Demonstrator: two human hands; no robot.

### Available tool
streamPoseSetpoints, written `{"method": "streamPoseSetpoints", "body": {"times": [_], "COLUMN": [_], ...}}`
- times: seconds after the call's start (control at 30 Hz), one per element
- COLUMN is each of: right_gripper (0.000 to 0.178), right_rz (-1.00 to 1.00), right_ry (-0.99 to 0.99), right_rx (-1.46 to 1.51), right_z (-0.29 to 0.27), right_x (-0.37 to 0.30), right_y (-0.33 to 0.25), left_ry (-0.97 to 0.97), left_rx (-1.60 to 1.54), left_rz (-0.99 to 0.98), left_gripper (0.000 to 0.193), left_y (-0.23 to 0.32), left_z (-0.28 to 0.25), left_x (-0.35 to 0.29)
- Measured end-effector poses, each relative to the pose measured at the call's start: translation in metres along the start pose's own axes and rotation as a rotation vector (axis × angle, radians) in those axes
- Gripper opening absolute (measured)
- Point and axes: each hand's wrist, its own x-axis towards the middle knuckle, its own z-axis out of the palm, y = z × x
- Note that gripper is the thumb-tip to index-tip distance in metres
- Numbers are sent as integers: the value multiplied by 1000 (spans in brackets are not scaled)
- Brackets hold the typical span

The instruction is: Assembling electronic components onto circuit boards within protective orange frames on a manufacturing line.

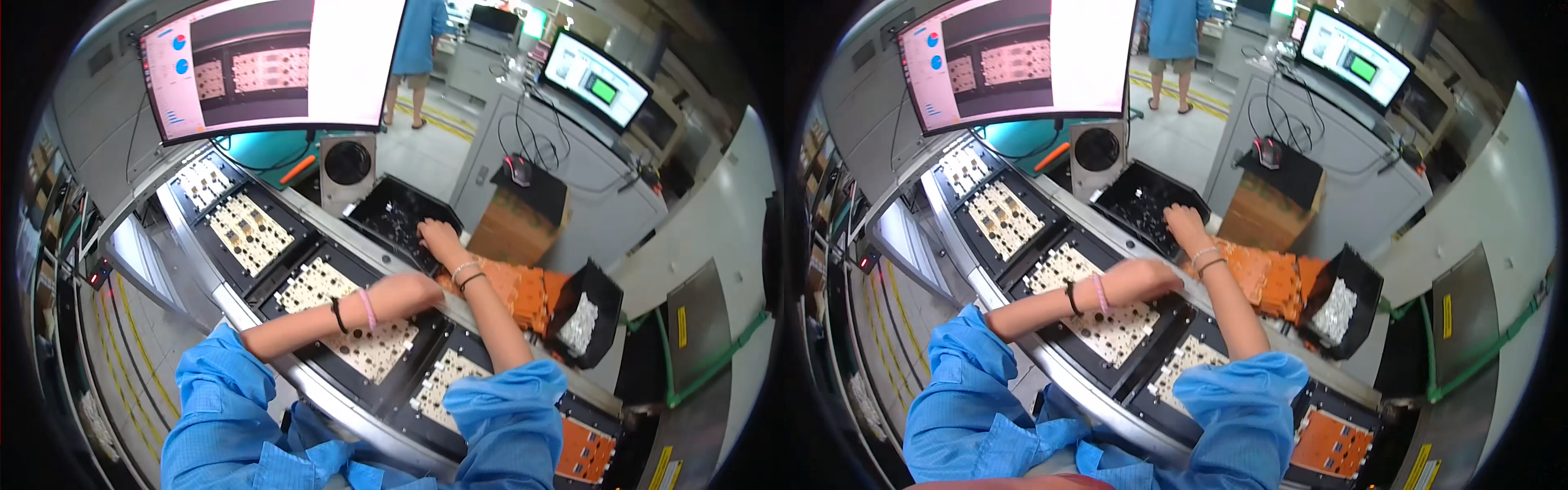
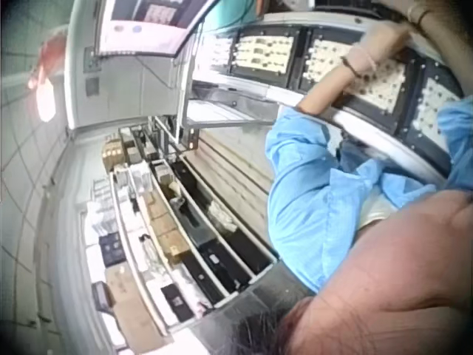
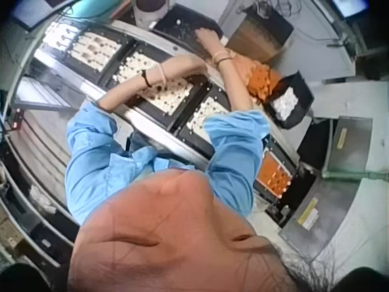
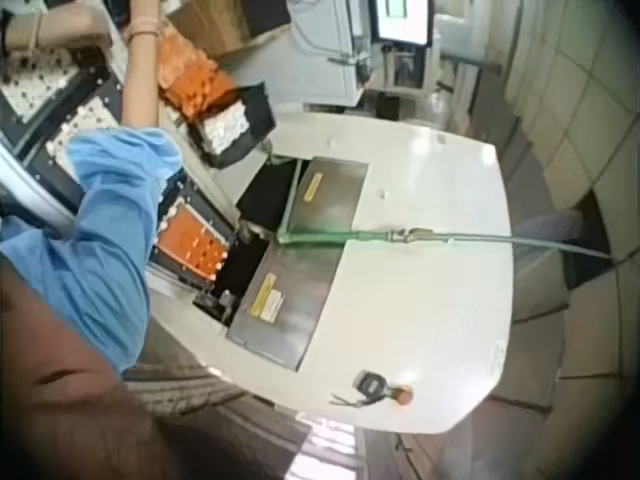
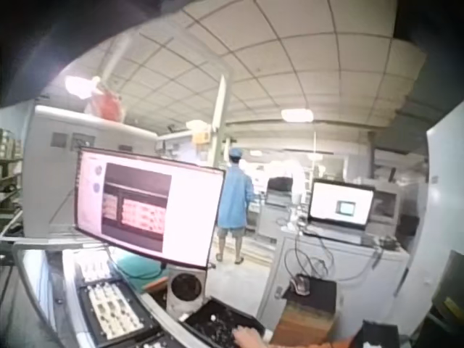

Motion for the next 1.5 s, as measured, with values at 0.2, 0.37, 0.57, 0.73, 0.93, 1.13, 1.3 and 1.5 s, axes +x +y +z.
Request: {"method": "streamPoseSetpoints", "body": {"times": [0.2, 0.37, 0.57, 0.73, 0.93, 1.13, 1.3, 1.5], "right_gripper": [12, 12, 8, 15, 16, 9, 14, 18], "right_rz": [127, 142, 390, 518, 703, 686, 503, 470], "right_ry": [25, 119, 181, -23, -3, -69, -96, -93], "right_rx": [250, 370, 930, 1200, 1174, 644, 339, 301], "right_z": [-25, -32, -67, -143, -182, -177, -168, -166], "right_x": [1, -10, -47, -129, -249, -302, -309, -307], "right_y": [-6, -18, -41, -72, -108, -145, -156, -156], "left_ry": [84, -166, -40, -254, -289, -274, -204, 51], "left_rx": [126, -14, 116, -55, -51, 19, -118, -235], "left_rz": [-459, -610, -495, -401, -437, -398, -594, -460], "left_gripper": [20, 26, 15, 22, 13, 18, 16, 18], "left_y": [-174, -230, -236, -241, -253, -247, -236, -235], "left_z": [-17, -6, -1, -26, -28, -30, -37, -52], "left_x": [18, 14, 17, 26, 26, 25, 25, 3]}}
